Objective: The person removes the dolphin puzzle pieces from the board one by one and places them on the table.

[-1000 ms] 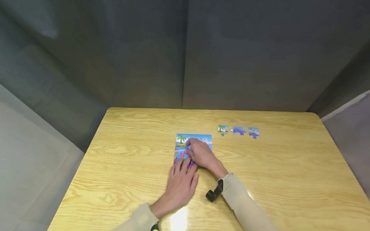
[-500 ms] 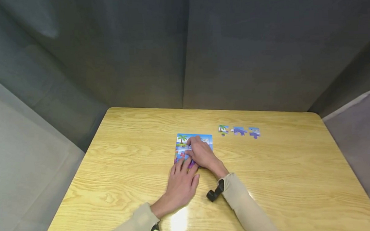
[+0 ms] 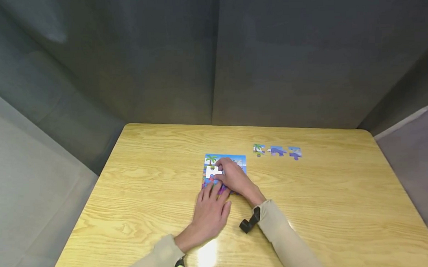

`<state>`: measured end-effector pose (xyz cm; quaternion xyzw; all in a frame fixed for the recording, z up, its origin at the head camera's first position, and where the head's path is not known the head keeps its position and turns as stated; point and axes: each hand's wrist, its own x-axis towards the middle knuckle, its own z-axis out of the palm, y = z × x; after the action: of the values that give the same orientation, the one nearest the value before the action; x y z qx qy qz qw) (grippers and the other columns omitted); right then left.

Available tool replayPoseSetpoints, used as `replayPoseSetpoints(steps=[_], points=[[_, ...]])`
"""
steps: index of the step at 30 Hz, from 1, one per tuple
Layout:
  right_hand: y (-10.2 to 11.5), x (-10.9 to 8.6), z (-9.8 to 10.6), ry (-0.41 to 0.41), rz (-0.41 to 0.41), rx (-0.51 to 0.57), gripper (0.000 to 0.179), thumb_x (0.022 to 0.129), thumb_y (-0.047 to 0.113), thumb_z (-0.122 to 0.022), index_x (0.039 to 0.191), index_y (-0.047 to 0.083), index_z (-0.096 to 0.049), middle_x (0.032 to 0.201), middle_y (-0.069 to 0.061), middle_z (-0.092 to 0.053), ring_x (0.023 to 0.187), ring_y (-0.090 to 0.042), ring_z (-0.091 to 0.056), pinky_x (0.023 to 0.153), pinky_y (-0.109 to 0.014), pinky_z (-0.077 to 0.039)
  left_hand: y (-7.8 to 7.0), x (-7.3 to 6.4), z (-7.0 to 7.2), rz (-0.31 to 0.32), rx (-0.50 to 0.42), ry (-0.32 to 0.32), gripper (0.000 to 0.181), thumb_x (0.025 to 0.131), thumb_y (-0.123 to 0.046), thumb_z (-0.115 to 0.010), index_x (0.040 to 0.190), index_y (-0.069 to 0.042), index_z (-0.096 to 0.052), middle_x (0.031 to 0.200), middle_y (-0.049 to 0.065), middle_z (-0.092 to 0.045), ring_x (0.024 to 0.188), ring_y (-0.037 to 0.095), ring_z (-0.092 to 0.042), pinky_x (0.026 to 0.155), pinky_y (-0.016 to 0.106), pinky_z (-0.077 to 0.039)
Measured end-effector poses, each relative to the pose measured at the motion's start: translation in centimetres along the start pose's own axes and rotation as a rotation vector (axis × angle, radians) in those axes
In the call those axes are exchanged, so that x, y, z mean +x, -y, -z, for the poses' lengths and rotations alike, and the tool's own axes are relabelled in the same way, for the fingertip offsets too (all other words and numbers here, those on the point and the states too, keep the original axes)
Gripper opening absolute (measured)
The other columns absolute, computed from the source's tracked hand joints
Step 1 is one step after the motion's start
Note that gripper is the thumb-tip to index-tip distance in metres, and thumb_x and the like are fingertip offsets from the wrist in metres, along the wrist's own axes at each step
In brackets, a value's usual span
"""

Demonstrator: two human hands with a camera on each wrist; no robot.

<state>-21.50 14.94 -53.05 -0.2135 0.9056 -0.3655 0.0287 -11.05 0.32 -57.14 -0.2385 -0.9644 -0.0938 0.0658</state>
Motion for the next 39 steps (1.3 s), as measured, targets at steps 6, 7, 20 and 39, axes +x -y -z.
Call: replayPoseSetpoints(steps=[6, 7, 20, 39], points=[[0.2, -0.2, 0.6, 0.024, 0.031, -0.02, 0.038, 0.093, 0.02, -0.081, 0.121, -0.001, -0.067, 0.101, -0.009, -0.064, 0.087, -0.023, -0.057, 0.077, -0.039, -0.049, -0.2, 0.1, 0.0, 0.003, 0.005, 0.01, 0.05, 0.112, -0.043, -0.028, 0.157, -0.029, -0.048, 0.165, 0.004, -0.036, 0.152, 0.035, -0.028, 0.12, 0.053, -0.028], [0.2, -0.3, 0.7, 0.026, 0.041, -0.025, 0.037, 0.093, 0.021, -0.081, 0.121, 0.0, -0.067, 0.1, -0.009, -0.063, 0.087, -0.022, -0.056, 0.076, -0.038, -0.049, -0.2, 0.1, 0.0, 0.003, 0.004, 0.009, 0.05, 0.112, -0.043, -0.029, 0.157, -0.029, -0.048, 0.164, 0.004, -0.036, 0.152, 0.035, -0.028, 0.12, 0.053, -0.028], [0.6, 0.1, 1.4, 0.064, 0.023, -0.067, 0.042, 0.09, 0.023, -0.084, 0.123, 0.001, -0.072, 0.094, -0.007, -0.066, 0.073, -0.014, -0.054, 0.068, -0.032, -0.049, -0.1, 0.1, 0.1, -0.019, 0.026, -0.017, 0.05, 0.112, -0.042, -0.03, 0.157, -0.028, -0.047, 0.162, 0.003, -0.039, 0.15, 0.035, -0.032, 0.118, 0.052, -0.031], [0.0, 0.4, 1.0, 0.049, 0.014, -0.096, 0.043, 0.086, 0.026, -0.088, 0.12, 0.001, -0.075, 0.095, -0.004, -0.071, 0.074, -0.012, -0.059, 0.071, -0.034, -0.053, -0.1, 0.0, 0.0, -0.011, 0.012, -0.033, 0.05, 0.112, -0.041, -0.032, 0.158, -0.027, -0.047, 0.161, 0.005, -0.042, 0.151, 0.036, -0.031, 0.118, 0.054, -0.03]])
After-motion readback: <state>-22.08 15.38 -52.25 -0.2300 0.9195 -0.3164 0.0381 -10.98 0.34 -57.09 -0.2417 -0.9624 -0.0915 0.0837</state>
